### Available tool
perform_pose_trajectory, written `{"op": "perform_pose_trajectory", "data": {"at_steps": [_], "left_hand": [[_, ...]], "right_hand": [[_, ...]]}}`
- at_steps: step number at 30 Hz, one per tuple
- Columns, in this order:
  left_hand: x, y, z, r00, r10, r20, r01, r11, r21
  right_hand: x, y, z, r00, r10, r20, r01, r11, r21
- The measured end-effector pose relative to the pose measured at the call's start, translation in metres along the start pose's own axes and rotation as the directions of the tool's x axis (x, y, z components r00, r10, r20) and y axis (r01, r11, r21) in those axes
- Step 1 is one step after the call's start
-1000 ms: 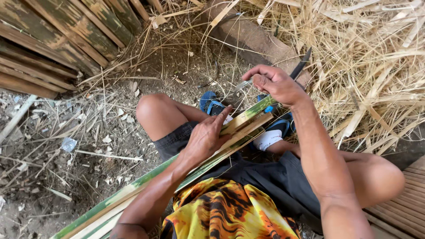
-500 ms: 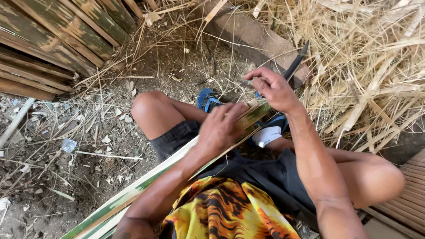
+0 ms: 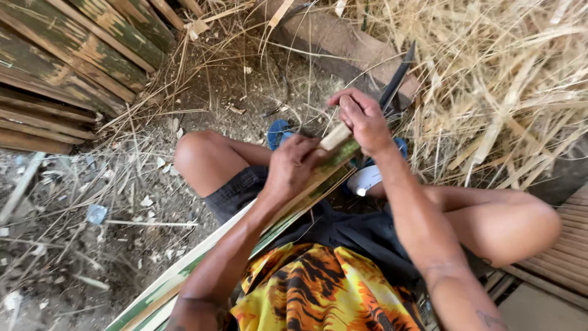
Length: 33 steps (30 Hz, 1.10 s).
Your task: The person sits on the ground and uses a machete to split long bamboo poles into thin strips. They then gather the strips, align them, and tie them together with a wire to form a bundle.
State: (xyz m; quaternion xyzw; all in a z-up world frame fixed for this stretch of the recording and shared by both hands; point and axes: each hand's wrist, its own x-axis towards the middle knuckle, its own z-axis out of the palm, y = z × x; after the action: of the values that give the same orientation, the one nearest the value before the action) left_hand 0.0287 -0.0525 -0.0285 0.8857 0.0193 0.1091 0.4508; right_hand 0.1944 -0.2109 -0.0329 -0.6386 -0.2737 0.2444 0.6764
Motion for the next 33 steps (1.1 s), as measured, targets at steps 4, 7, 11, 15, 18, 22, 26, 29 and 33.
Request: {"op": "perform_pose_trajectory", "data": {"at_steps": [4, 7, 11, 15, 18, 22, 26, 29, 33], "left_hand": [[-0.015, -0.056, -0.035, 0.954, 0.090, 0.284, -0.008, 0.960, -0.278], [-0.028, -0.098, -0.034, 0.771, 0.067, 0.633, 0.308, 0.831, -0.464], [-0.032, -0.131, -0.014, 0.605, -0.006, 0.796, 0.567, 0.705, -0.426], [-0.041, -0.150, -0.010, 0.527, -0.174, 0.832, 0.609, 0.760, -0.227], [-0.038, -0.135, -0.014, 0.583, -0.186, 0.791, 0.612, 0.740, -0.278], [-0.037, -0.084, -0.028, 0.777, -0.177, 0.604, 0.388, 0.890, -0.239], [-0.035, -0.040, -0.034, 0.862, -0.192, 0.469, 0.317, 0.926, -0.205], [-0.021, -0.013, -0.026, 0.873, -0.202, 0.444, 0.330, 0.915, -0.232], [0.051, 0.027, 0.011, 0.972, -0.020, 0.233, 0.081, 0.964, -0.254]], "right_hand": [[-0.013, 0.000, 0.001, 0.970, 0.086, -0.228, -0.038, 0.978, 0.205], [-0.028, 0.010, -0.023, 0.937, 0.125, -0.326, -0.023, 0.954, 0.299], [-0.072, 0.056, -0.049, 0.869, 0.409, -0.279, -0.402, 0.912, 0.086], [-0.115, 0.112, -0.038, 0.726, 0.682, 0.089, -0.430, 0.551, -0.715], [-0.142, 0.162, 0.011, 0.741, 0.444, 0.504, -0.126, 0.829, -0.545], [-0.150, 0.197, 0.089, 0.932, 0.333, 0.144, -0.361, 0.894, 0.267], [-0.154, 0.167, 0.109, 0.938, 0.347, 0.015, -0.278, 0.724, 0.631], [-0.155, 0.135, 0.098, 0.937, 0.339, -0.080, -0.202, 0.715, 0.669], [-0.116, 0.092, 0.035, 0.861, 0.378, -0.339, -0.013, 0.685, 0.729]]}}
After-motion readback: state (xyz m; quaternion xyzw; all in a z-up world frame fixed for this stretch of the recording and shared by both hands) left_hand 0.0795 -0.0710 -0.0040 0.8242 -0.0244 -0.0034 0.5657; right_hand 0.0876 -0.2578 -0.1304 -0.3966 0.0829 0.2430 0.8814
